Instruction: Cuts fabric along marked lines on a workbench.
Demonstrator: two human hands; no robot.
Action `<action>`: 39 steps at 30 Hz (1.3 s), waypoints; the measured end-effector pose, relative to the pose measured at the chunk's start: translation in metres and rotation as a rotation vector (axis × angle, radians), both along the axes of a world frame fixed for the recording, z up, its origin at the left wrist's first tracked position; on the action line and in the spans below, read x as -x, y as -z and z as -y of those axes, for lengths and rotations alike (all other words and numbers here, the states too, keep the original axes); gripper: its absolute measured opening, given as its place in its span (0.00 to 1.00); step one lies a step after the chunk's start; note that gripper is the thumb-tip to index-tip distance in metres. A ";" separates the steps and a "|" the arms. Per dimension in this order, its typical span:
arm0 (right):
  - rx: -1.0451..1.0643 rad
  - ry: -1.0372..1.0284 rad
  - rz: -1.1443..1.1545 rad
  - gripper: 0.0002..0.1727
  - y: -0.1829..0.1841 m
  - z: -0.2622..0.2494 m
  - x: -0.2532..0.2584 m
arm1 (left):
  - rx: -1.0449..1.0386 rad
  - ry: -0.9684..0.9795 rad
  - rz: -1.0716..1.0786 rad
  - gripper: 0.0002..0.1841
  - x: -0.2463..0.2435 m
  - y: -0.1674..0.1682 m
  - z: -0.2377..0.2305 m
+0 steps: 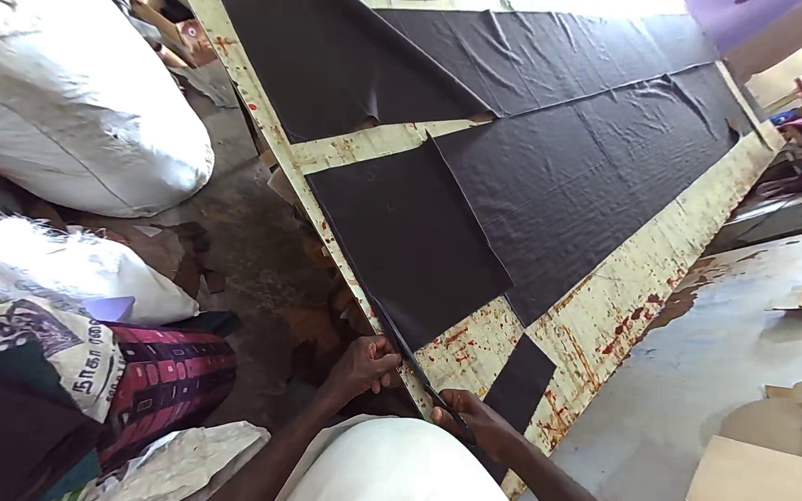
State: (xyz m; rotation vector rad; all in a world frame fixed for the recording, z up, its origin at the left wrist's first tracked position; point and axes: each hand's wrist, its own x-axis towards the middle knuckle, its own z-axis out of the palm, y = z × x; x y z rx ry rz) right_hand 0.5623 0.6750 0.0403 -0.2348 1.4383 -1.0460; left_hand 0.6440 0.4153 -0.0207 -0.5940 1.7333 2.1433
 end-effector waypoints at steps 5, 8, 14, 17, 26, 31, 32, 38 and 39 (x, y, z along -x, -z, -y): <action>0.008 -0.046 0.074 0.30 -0.008 0.019 0.014 | 0.082 0.019 -0.049 0.07 -0.004 0.006 -0.002; -0.018 -0.066 0.080 0.32 -0.008 0.029 0.020 | 0.118 0.017 -0.060 0.07 -0.006 0.006 -0.003; -0.016 0.015 0.079 0.27 0.001 0.030 0.017 | 0.123 0.003 -0.072 0.08 -0.006 0.011 -0.005; 0.004 0.005 0.095 0.27 -0.001 0.031 0.019 | 0.116 0.003 -0.079 0.10 -0.006 0.011 -0.005; -0.002 -0.056 0.104 0.31 -0.011 0.065 0.034 | 0.095 0.000 -0.099 0.07 -0.006 0.012 -0.005; -0.003 0.016 0.081 0.27 -0.004 0.066 0.028 | 0.115 0.018 -0.107 0.07 -0.007 0.014 -0.006; 0.002 0.020 0.082 0.27 -0.002 0.066 0.027 | 0.112 0.022 -0.110 0.07 -0.008 0.015 -0.006; -0.012 -0.010 0.074 0.29 -0.006 0.075 0.032 | 0.102 0.025 -0.122 0.10 -0.009 0.014 -0.006; -0.015 -0.024 0.066 0.30 -0.007 0.080 0.035 | 0.095 0.028 -0.130 0.10 -0.009 0.014 -0.006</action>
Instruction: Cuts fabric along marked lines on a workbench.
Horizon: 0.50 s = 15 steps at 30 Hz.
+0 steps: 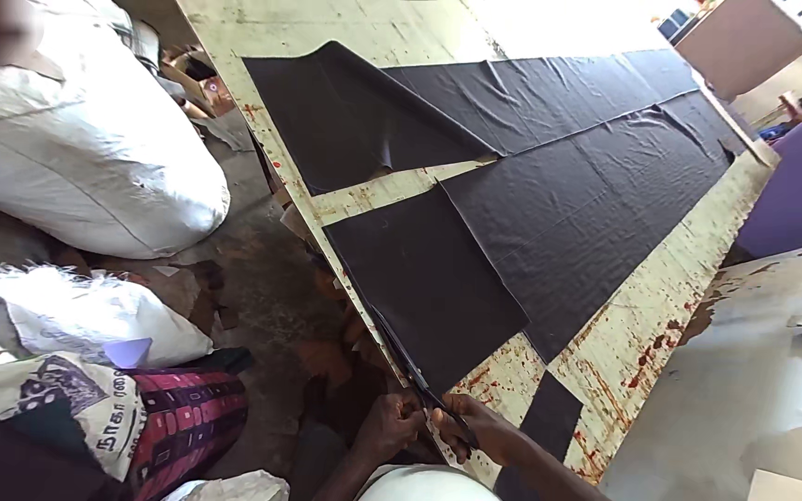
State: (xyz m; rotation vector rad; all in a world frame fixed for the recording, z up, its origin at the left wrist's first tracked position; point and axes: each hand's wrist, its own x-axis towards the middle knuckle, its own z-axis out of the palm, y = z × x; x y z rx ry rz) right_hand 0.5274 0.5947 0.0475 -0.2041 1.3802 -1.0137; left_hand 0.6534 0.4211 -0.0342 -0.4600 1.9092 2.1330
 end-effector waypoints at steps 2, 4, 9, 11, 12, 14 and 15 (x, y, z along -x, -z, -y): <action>0.004 -0.024 0.001 0.32 -0.001 0.010 0.006 | -0.005 0.003 -0.023 0.10 -0.001 0.000 0.000; 0.004 -0.039 0.008 0.33 -0.001 0.017 0.011 | 0.004 0.001 -0.036 0.09 -0.002 0.001 -0.001; -0.008 -0.006 -0.010 0.31 0.001 0.022 0.010 | 0.000 -0.012 -0.047 0.09 -0.002 0.003 -0.002; -0.004 0.027 -0.029 0.29 0.006 0.022 0.006 | -0.018 -0.016 -0.047 0.10 -0.002 0.004 -0.002; 0.006 0.035 -0.031 0.29 0.008 0.022 0.004 | -0.018 -0.010 -0.041 0.10 -0.002 0.003 -0.002; 0.014 0.036 -0.026 0.28 0.010 0.023 0.002 | -0.015 -0.005 -0.031 0.10 -0.002 0.003 0.000; 0.015 0.028 -0.018 0.28 0.009 0.023 0.003 | -0.011 -0.004 -0.026 0.10 -0.002 0.003 0.000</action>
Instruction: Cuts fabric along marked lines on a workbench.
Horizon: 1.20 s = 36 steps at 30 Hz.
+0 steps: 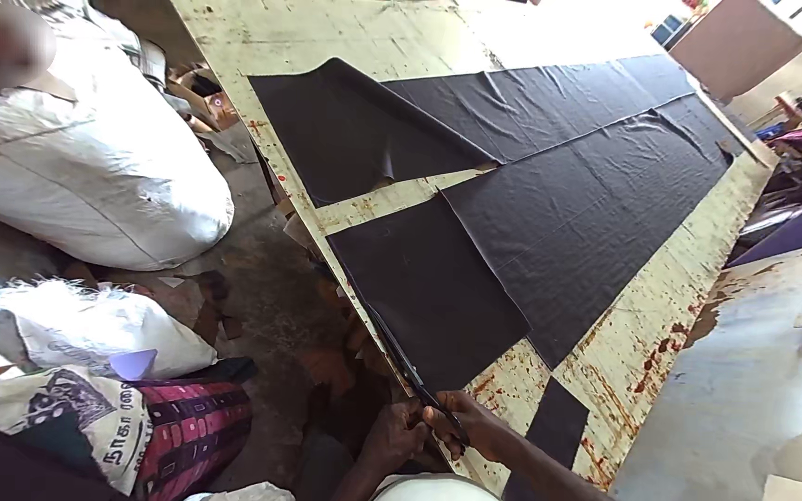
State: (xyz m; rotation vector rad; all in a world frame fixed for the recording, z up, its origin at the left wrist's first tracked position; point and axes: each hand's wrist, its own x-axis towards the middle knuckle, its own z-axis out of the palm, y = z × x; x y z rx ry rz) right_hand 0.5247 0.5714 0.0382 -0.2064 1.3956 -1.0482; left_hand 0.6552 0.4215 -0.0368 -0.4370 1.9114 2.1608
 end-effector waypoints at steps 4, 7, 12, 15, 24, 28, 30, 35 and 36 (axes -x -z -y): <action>-0.006 -0.041 0.001 0.30 -0.009 0.011 0.009 | 0.063 0.013 0.001 0.11 0.001 -0.004 0.000; -0.011 -0.068 0.004 0.31 -0.014 0.028 0.018 | 0.020 0.008 -0.018 0.12 -0.002 0.000 -0.002; -0.038 -0.062 -0.013 0.31 -0.012 0.039 0.022 | -0.012 -0.013 -0.054 0.10 -0.002 0.004 -0.003; -0.051 -0.010 -0.039 0.29 -0.005 0.038 0.018 | -0.005 0.024 0.051 0.12 -0.001 -0.003 -0.001; -0.013 -0.044 -0.016 0.30 -0.008 0.049 0.023 | -0.019 -0.015 -0.006 0.11 -0.003 0.001 -0.002; -0.016 -0.063 -0.015 0.30 -0.012 0.067 0.034 | -0.009 0.012 -0.004 0.11 -0.002 0.001 -0.002; -0.027 -0.062 -0.006 0.29 -0.014 0.073 0.036 | -0.001 0.014 -0.007 0.11 -0.002 0.002 -0.002; -0.010 0.003 -0.047 0.27 -0.002 0.075 0.029 | 0.012 0.017 0.010 0.11 -0.002 0.005 -0.003; -0.006 0.009 -0.054 0.27 0.001 0.075 0.028 | 0.018 0.019 0.014 0.12 -0.002 0.005 -0.003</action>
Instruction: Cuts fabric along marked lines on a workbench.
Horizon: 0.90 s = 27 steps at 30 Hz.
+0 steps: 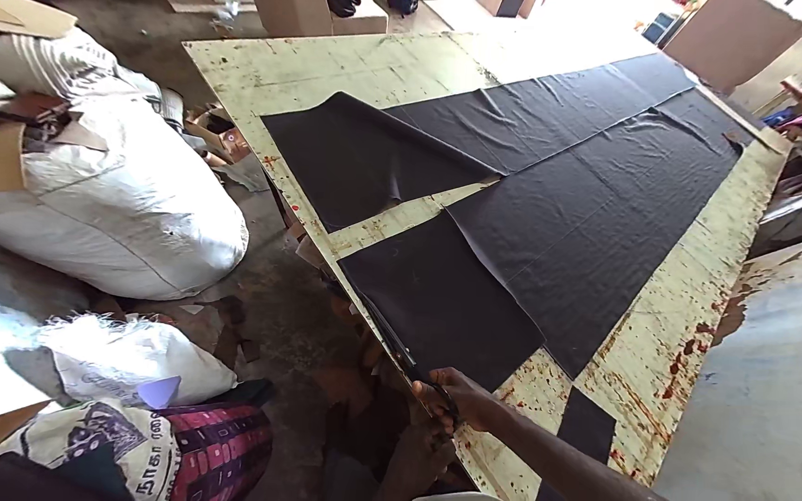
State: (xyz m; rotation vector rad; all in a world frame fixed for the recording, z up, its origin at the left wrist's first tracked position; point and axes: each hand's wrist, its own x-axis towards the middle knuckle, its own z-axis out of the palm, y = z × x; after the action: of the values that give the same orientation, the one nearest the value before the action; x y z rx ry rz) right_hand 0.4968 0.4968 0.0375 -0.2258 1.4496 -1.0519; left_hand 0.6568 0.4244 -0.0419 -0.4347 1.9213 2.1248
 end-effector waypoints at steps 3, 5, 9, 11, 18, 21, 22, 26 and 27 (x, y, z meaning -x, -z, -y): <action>0.013 0.000 0.006 0.26 0.004 -0.001 -0.001 | -0.004 -0.004 -0.014 0.12 -0.001 -0.001 0.001; 0.013 -0.003 0.011 0.27 0.003 -0.001 0.000 | 0.005 -0.004 -0.021 0.11 -0.002 0.001 0.000; -0.003 -0.043 -0.012 0.28 -0.006 0.011 0.007 | 0.067 0.047 0.008 0.13 0.000 0.000 0.001; -0.010 -0.057 -0.015 0.28 -0.011 0.020 0.012 | 0.099 0.078 0.014 0.13 0.001 -0.001 0.002; -0.054 -0.034 -0.008 0.28 -0.013 0.034 0.015 | 0.097 0.083 0.023 0.12 0.002 0.001 0.001; -0.046 0.008 -0.035 0.26 -0.005 0.033 0.011 | 0.097 0.096 0.035 0.13 0.002 0.002 0.001; -0.038 0.011 -0.040 0.25 -0.001 0.032 0.010 | 0.094 0.099 0.034 0.13 0.002 0.002 0.001; -0.040 -0.002 -0.033 0.26 0.002 0.033 0.009 | 0.094 0.092 0.010 0.13 0.002 0.005 0.002; -0.044 -0.004 -0.031 0.26 0.001 0.033 0.009 | 0.099 0.093 0.007 0.13 0.002 0.005 0.002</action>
State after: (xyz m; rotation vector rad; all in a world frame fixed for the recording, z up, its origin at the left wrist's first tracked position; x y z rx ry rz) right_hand 0.4878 0.4634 0.0367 -0.2142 1.4981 -1.0158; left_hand 0.6553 0.4224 -0.0468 -0.3632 2.0089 1.9743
